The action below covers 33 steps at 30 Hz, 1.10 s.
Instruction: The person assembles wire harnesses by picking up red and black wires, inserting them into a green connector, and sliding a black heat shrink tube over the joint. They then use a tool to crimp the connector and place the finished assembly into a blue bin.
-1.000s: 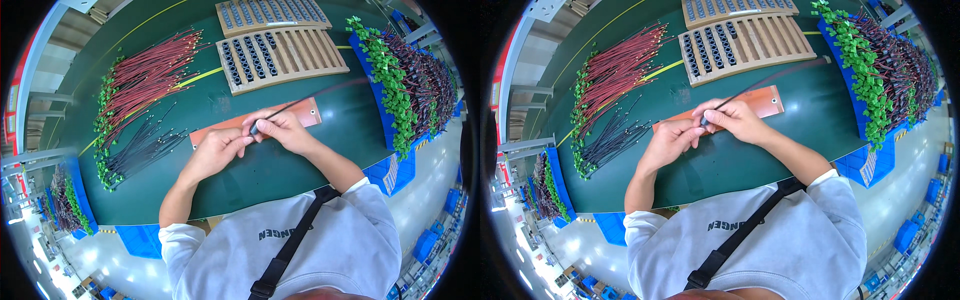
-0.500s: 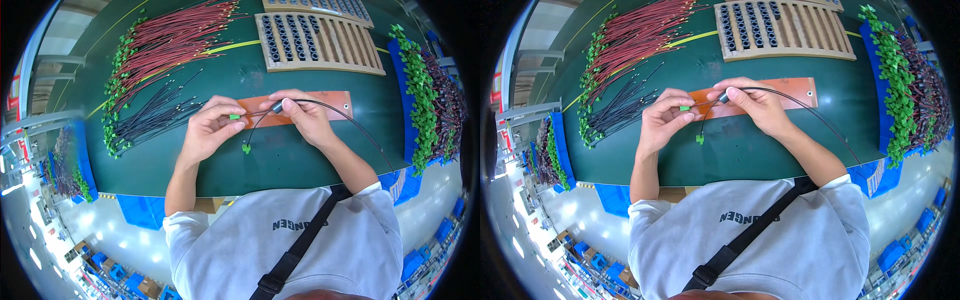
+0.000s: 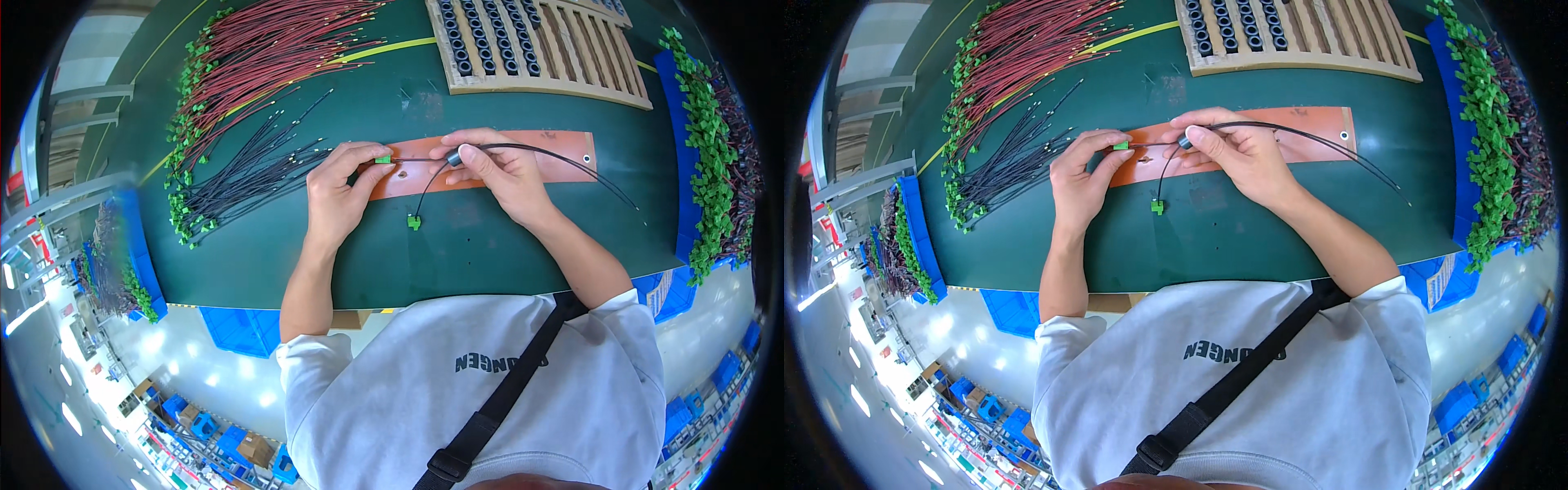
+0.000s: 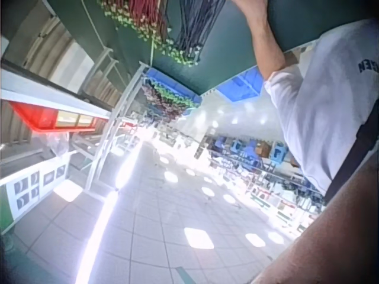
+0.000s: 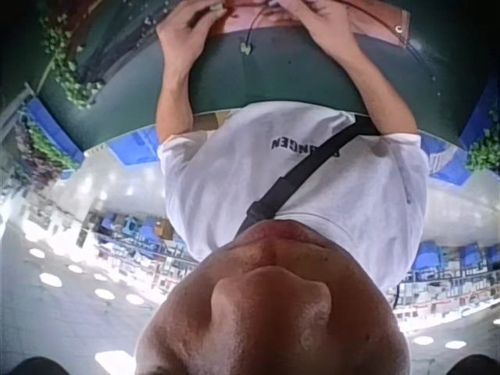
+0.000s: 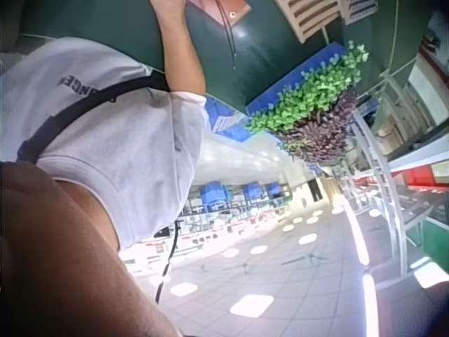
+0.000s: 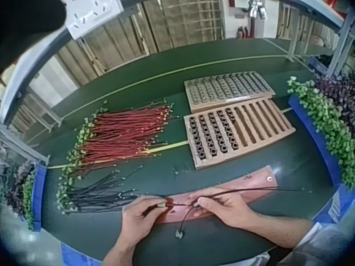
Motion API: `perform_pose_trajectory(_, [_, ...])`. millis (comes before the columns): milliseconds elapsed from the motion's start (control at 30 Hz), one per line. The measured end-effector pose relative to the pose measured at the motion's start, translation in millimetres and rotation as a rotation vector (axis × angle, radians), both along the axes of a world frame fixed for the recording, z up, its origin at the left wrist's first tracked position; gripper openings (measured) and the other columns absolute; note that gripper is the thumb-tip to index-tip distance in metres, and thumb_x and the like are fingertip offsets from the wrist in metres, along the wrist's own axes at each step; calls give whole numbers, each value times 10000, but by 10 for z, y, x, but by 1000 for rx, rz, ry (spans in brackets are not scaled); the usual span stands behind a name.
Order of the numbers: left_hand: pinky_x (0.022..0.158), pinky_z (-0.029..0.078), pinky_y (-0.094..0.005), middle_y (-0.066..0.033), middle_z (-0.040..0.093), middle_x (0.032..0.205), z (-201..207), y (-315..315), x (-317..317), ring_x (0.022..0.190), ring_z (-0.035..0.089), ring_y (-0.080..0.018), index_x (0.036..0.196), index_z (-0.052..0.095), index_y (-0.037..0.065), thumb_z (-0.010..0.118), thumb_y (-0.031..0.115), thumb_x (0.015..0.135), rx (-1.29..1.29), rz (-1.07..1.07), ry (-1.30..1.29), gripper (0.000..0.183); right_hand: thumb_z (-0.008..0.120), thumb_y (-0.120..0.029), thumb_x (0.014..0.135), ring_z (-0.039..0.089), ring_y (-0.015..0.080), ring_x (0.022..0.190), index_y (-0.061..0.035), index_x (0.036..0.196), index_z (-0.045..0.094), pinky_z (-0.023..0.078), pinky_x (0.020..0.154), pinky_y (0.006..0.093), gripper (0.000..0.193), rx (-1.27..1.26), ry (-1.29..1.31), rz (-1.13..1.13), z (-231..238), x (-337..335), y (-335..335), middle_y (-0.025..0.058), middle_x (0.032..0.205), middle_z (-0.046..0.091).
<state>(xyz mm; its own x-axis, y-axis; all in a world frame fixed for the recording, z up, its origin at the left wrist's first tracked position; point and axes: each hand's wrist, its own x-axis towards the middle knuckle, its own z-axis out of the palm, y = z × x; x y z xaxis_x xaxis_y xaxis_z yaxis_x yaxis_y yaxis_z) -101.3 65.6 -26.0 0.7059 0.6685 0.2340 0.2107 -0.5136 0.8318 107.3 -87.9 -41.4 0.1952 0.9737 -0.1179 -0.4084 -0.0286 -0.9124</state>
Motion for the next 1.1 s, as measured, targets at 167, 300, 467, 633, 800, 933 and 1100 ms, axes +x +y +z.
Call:
perform_pose_trajectory(167, [816,575,-295,-116,764,1028,-44,-5,19,901,714,-178,1050,763,-4,772,-59,858,-31,-25,-31,200,531,-198,1104,694,211,1118,-7,1318,619,614,905,324,300,30,-15,-25,-4,32,5,163,1235,703])
perform_pose_trajectory(300, [806,570,-292,-114,757,998,-21,2,24,886,711,-176,1067,758,-15,740,-77,878,1,-55,-46,199,531,-196,1104,700,210,1105,-2,1322,616,614,900,316,303,61,-17,-20,-23,46,11,163,1233,703])
perform_pose_trajectory(467, [779,557,-305,-117,739,951,-22,17,-21,888,698,-194,1082,756,-23,694,-56,915,-60,-28,9,181,541,-185,1098,708,219,1089,6,1331,610,617,883,318,308,42,6,1,22,36,-3,169,1240,701])
perform_pose_trajectory(633, [812,536,-370,-99,743,949,-34,46,30,897,664,-267,1024,773,5,751,12,883,213,-107,51,143,558,-143,1090,727,196,1071,-1,1335,609,614,865,282,288,107,30,3,3,21,-13,127,1230,716])
perform_pose_trajectory(800, [832,509,-378,-77,721,924,-46,40,57,925,624,-265,981,785,20,774,40,864,240,-63,33,120,574,-125,1080,725,183,1062,1,1335,607,616,869,285,286,119,-30,-32,-3,17,-11,118,1220,714])
perform_pose_trajectory(933, [824,503,-372,-66,703,917,-81,41,53,915,612,-253,979,798,41,791,60,850,247,-47,16,130,587,-123,1073,720,167,1043,-2,1328,611,619,869,283,283,116,-41,-45,-7,21,-2,107,1211,710])
perform_pose_trajectory(1100, [819,495,-370,-51,672,915,-128,36,61,913,593,-249,985,809,57,792,70,846,293,-44,49,140,599,-136,1070,713,145,1012,1,1299,628,621,857,283,269,89,-59,-68,-30,1,3,94,1182,711])
